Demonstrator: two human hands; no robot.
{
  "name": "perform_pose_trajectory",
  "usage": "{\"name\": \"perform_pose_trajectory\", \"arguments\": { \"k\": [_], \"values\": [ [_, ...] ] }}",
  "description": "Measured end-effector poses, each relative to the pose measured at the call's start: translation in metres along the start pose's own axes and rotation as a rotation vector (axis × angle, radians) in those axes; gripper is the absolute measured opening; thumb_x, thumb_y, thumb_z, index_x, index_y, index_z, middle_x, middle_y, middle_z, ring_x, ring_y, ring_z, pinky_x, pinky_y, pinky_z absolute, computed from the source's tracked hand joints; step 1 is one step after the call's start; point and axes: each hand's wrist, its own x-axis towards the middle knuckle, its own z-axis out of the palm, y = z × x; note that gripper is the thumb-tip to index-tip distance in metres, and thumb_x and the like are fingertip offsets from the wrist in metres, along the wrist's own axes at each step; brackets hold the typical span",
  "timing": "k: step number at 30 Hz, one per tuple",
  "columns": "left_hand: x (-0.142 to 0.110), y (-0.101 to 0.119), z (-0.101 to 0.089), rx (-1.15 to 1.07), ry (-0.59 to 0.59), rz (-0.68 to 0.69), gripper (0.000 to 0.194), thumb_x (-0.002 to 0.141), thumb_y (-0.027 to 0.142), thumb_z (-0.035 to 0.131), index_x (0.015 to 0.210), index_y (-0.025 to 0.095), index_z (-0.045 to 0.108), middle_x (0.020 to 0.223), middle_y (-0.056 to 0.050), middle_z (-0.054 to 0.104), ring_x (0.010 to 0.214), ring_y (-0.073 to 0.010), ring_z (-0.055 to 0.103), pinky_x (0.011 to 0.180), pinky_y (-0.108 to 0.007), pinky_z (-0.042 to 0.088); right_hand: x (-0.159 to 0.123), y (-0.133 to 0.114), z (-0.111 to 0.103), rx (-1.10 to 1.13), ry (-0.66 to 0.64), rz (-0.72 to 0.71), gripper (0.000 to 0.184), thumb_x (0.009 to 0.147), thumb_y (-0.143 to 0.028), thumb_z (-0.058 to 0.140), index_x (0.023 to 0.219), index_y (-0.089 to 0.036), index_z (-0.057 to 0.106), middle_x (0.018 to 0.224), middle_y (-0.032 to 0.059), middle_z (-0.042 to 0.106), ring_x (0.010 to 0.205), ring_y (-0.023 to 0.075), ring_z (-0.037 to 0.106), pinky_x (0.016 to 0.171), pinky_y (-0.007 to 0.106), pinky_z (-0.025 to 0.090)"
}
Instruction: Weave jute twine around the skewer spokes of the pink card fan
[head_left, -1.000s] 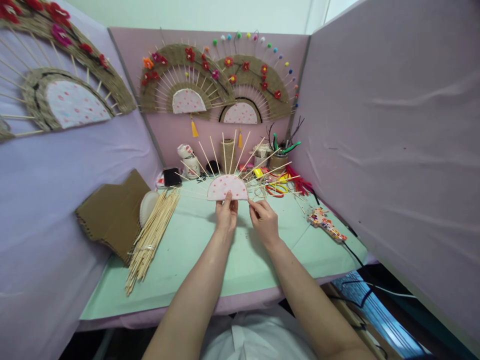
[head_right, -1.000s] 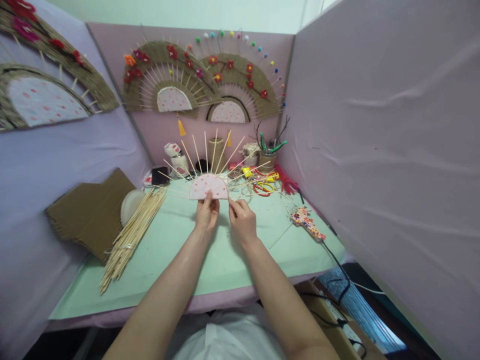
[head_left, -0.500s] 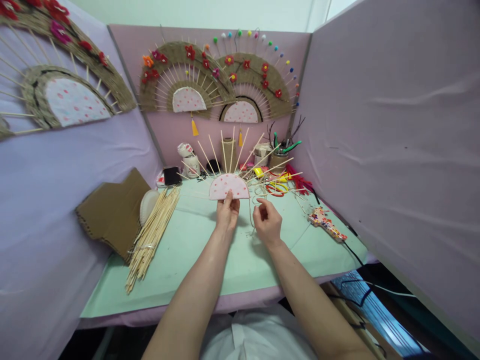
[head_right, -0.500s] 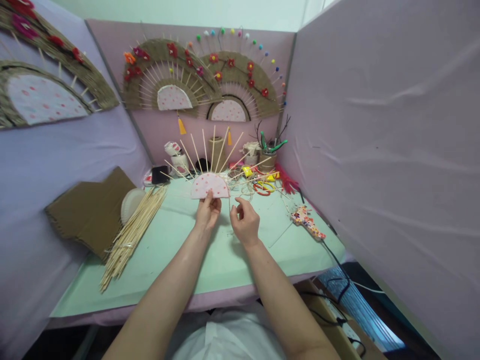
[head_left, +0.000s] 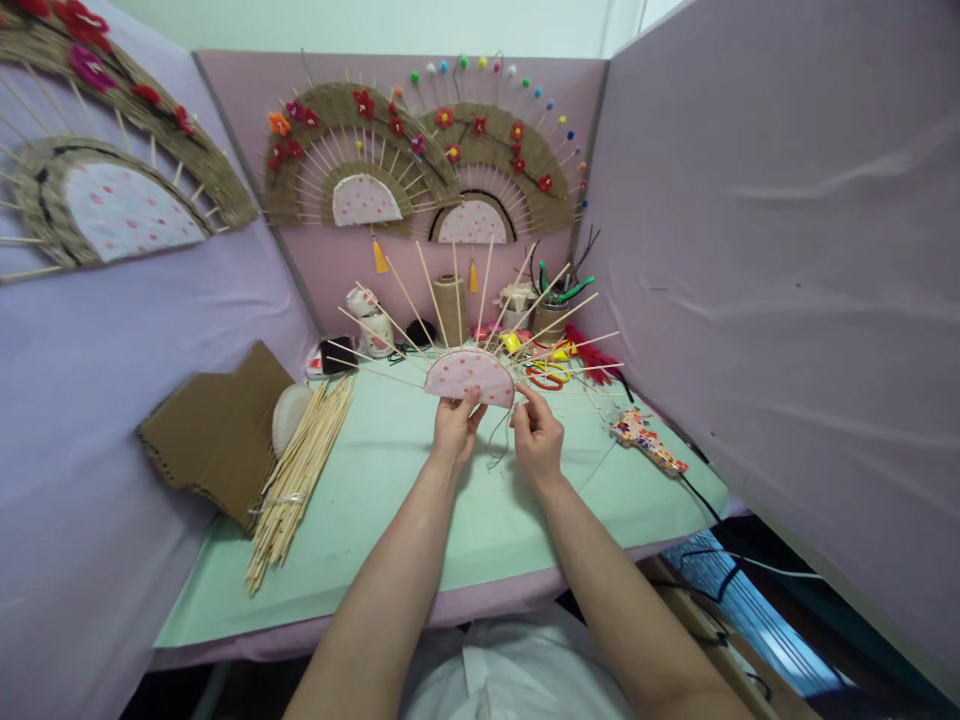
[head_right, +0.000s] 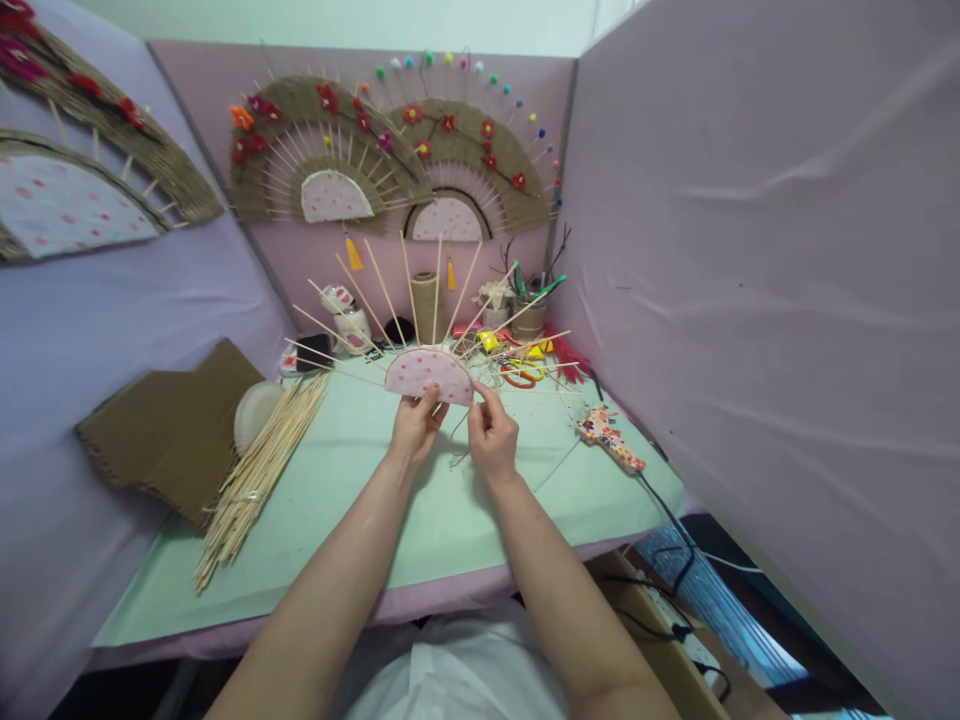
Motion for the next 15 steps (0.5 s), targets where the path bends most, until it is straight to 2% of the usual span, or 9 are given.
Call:
{"name": "perform_pose_trajectory", "arguments": {
  "k": [15],
  "values": [
    [-0.0008,-0.0007,0.0010,0.048,-0.025,-0.004,0.037,0.060,0.022,0.083,0.091,0.022,0.063,0.096,0.001,0.065,0.093,-0.0122,0.061,0.092,-0.033,0.045,0.0010,-0.0007,-0.0017,0.047,-0.017,0.032,0.035,0.091,-0.032,0.048,0.119,-0.016,0.061,0.059,-0.0043,0.054,0.051,0.0106,0.050,0.053,0.023,0.042]
  ]
}}
